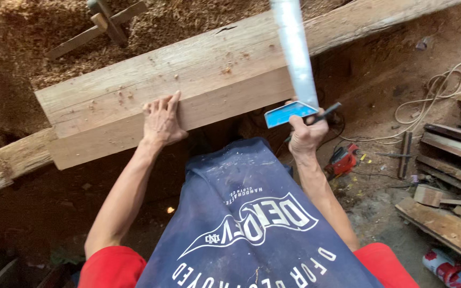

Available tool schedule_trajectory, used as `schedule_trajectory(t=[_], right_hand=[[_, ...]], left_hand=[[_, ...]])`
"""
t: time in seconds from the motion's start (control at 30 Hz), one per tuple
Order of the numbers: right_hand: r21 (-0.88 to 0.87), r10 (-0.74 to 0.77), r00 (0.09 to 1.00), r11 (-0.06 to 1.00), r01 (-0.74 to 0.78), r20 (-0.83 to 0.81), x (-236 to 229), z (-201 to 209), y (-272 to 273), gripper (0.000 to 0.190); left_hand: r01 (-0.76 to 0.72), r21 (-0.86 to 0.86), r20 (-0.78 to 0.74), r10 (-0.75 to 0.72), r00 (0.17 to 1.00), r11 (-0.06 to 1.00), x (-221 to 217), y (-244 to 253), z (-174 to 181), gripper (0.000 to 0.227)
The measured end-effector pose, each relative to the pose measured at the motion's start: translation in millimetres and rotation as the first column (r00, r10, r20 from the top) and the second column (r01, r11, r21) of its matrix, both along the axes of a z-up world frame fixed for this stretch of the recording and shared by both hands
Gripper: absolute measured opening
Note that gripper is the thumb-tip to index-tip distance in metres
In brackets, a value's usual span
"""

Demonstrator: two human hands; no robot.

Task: The person uses a speed square and a pencil to mark lines on a wooden plank. They repeatedly position the square at various points along the wood to draw straight lines and perpendicular marks, preparing the piece for cutting.

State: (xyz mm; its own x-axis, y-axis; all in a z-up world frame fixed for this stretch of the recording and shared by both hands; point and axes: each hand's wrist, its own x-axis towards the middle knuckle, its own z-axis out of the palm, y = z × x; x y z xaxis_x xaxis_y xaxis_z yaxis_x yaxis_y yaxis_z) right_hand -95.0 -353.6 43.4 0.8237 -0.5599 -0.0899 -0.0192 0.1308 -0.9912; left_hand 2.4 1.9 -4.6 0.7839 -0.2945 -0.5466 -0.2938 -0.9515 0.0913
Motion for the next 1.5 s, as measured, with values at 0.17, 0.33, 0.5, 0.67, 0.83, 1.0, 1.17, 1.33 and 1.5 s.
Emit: schedule_trajectory(t=[0.17, 0.33, 0.5, 0.67, 0.83, 1.0, 1.17, 1.33, 1.5], right_hand=[[0.465, 0.16, 0.967, 0.884, -0.051, -0.198, 6, -32, 66, 0.035], [0.46, 0.349, 0.86, 0.874, -0.155, -0.373, -9, -59, 145, 0.044], [0.505, 0.433, 0.781, 0.845, -0.177, -0.45, -26, -74, 218, 0.044], [0.513, 0.434, 0.778, 0.841, -0.169, -0.454, -44, -100, 278, 0.043], [0.629, 0.369, 0.839, 0.776, -0.042, -0.4, -41, -99, 308, 0.014], [0.641, 0.363, 0.841, 0.767, -0.025, -0.402, -45, -105, 311, 0.015], [0.636, 0.337, 0.874, 0.771, -0.043, -0.35, -48, -114, 293, 0.044], [0.642, 0.26, 0.878, 0.764, 0.067, -0.402, -47, -96, 260, 0.036], [0.634, 0.154, 0.884, 0.751, 0.185, -0.441, -47, -88, 240, 0.021]], left_hand=[[0.146, -0.555, 0.346, 0.068, 0.936, 0.819, -18, 40, -18, 0.12], [0.209, -0.585, 0.504, 0.149, 0.851, 0.783, -32, 102, -43, 0.087], [0.378, -0.626, 0.526, 0.011, 0.85, 0.682, -31, 140, -50, 0.085], [0.502, -0.654, 0.384, -0.324, 0.865, 0.565, -22, 141, -37, 0.104], [0.631, -0.5, 0.23, -0.612, 0.757, 0.593, -17, 138, -28, 0.109], [0.675, -0.449, 0.331, -0.593, 0.734, 0.585, -23, 139, -37, 0.099], [0.682, -0.42, 0.333, -0.598, 0.729, 0.598, -26, 138, -39, 0.097], [0.65, -0.428, 0.277, -0.594, 0.756, 0.628, -28, 134, -37, 0.094], [0.654, -0.419, 0.287, -0.591, 0.753, 0.63, -30, 133, -38, 0.092]])
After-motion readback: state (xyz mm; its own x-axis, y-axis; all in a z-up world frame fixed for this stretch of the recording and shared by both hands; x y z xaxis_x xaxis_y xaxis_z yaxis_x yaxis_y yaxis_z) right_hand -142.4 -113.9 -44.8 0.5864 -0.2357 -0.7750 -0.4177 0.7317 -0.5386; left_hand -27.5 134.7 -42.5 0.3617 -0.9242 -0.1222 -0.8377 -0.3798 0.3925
